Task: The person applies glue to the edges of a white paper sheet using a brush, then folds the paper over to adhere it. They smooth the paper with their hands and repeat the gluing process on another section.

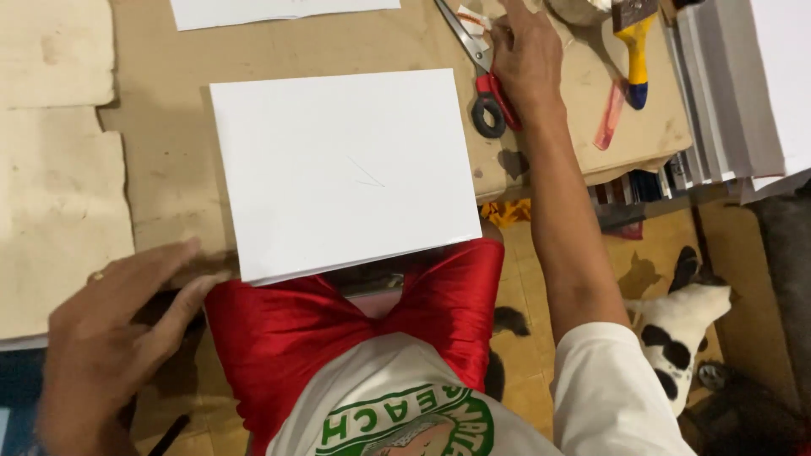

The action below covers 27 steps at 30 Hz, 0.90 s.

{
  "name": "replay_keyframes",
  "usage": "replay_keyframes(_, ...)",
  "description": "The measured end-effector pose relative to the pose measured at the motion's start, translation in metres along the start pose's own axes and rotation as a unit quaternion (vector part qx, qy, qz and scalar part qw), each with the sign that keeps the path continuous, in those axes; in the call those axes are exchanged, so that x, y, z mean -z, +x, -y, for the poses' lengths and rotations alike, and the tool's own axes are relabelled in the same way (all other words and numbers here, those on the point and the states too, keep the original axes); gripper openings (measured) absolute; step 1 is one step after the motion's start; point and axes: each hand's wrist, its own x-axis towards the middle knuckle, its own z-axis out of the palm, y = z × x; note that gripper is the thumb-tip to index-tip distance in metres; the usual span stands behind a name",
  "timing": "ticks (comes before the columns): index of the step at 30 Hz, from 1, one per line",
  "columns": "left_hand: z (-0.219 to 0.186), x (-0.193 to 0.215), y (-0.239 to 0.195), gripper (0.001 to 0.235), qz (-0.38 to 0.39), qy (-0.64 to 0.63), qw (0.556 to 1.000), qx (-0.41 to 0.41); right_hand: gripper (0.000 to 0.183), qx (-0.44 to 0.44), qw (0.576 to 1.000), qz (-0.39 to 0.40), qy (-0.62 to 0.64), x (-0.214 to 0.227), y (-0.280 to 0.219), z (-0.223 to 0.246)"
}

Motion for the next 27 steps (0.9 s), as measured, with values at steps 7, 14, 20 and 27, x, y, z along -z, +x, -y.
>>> replay_keyframes(7,-0.032,-0.021,-0.026,0.034,-0.074,-0.075,0.993,-0.054,0.023,-0.070,0.983,-0.102,0.135,0.028,-0.019,0.021)
replay_keyframes(14,-0.086,-0.060,-0.002,0.027,-0.057,-0.220,0.962,-0.150,0.034,-0.105,0.986,-0.106,0.080,0.033,-0.041,-0.002)
replay_keyframes(20,-0.090,-0.087,-0.025,0.033,0.010,-0.246,0.950,-0.190,0.046,-0.120,0.992,0.008,0.037,0.007,-0.009,0.008)
replay_keyframes(27,-0.075,-0.083,-0.044,0.033,0.004,-0.274,0.955,-0.117,0.043,-0.086,0.995,-0.012,-0.040,-0.031,0.001,-0.023)
